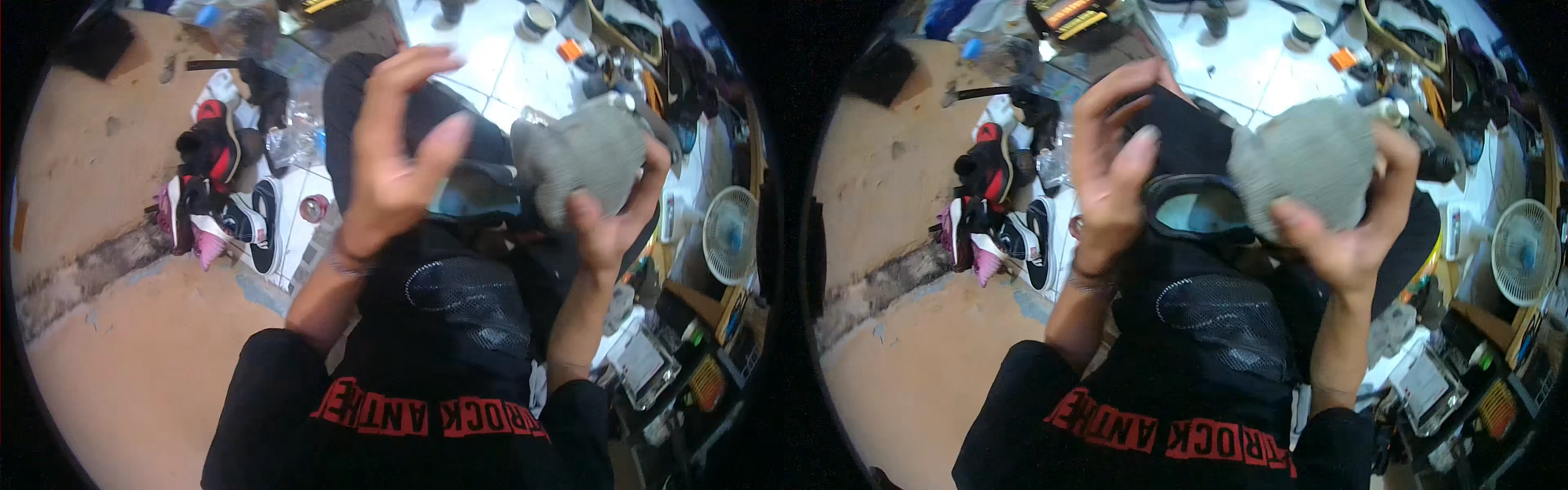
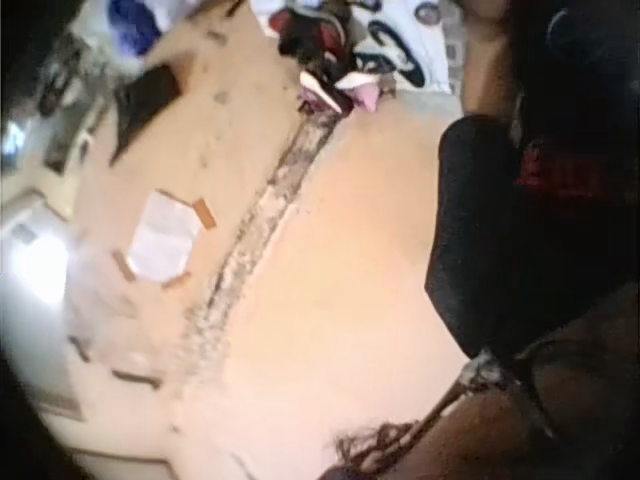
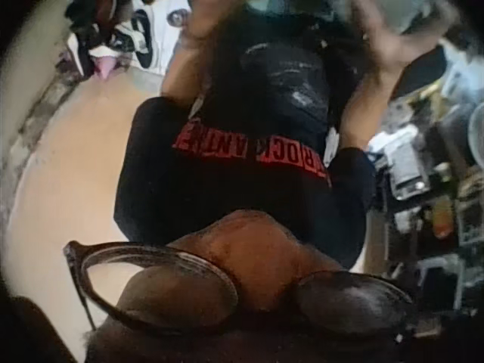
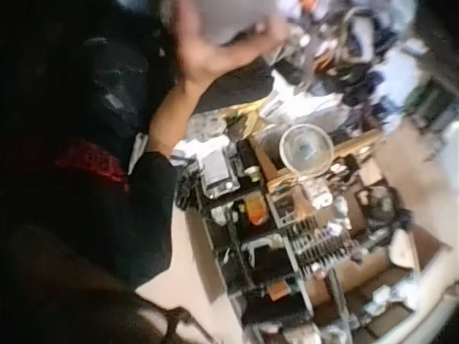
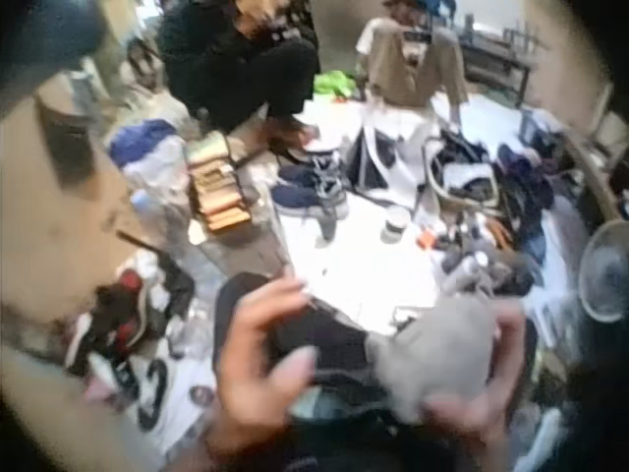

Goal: Repairing the sole and structure of a shoe using a clamp and other tools.

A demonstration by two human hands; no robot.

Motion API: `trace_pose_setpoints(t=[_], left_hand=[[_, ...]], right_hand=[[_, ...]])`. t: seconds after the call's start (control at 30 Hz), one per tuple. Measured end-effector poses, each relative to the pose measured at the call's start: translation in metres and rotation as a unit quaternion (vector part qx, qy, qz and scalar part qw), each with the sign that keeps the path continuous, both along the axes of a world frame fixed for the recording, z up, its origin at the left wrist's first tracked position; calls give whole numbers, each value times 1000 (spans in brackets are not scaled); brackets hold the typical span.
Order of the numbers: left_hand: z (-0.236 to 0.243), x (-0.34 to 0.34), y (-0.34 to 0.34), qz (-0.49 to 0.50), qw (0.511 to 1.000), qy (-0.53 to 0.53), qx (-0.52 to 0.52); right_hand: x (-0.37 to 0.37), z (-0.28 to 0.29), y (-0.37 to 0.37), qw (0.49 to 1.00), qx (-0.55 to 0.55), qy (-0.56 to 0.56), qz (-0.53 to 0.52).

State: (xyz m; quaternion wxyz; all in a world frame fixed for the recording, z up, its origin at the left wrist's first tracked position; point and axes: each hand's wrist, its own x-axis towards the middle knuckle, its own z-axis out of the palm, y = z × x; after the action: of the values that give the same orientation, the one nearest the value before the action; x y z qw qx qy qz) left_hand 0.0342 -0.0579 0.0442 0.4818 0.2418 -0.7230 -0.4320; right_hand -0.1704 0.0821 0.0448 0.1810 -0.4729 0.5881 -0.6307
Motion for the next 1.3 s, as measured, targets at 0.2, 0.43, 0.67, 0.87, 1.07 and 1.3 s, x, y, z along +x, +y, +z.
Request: trace_pose_setpoints(t=[0.2,0.43,0.67,0.87,1.07,1.3], left_hand=[[-49,56,18,-138,954,-265,21],[-74,41,34,-56,976,-208,30],[-90,33,38,16,986,-168,-10],[-89,32,37,28,986,-165,-9],[-90,32,36,16,989,-149,-8],[-93,35,36,28,991,-127,-6]], right_hand=[[41,-7,24,954,136,242,114],[58,15,1,874,272,395,75],[77,23,-22,822,292,450,192],[56,45,-42,799,351,346,345],[59,34,-45,784,369,418,272],[113,11,-46,819,319,449,162]])
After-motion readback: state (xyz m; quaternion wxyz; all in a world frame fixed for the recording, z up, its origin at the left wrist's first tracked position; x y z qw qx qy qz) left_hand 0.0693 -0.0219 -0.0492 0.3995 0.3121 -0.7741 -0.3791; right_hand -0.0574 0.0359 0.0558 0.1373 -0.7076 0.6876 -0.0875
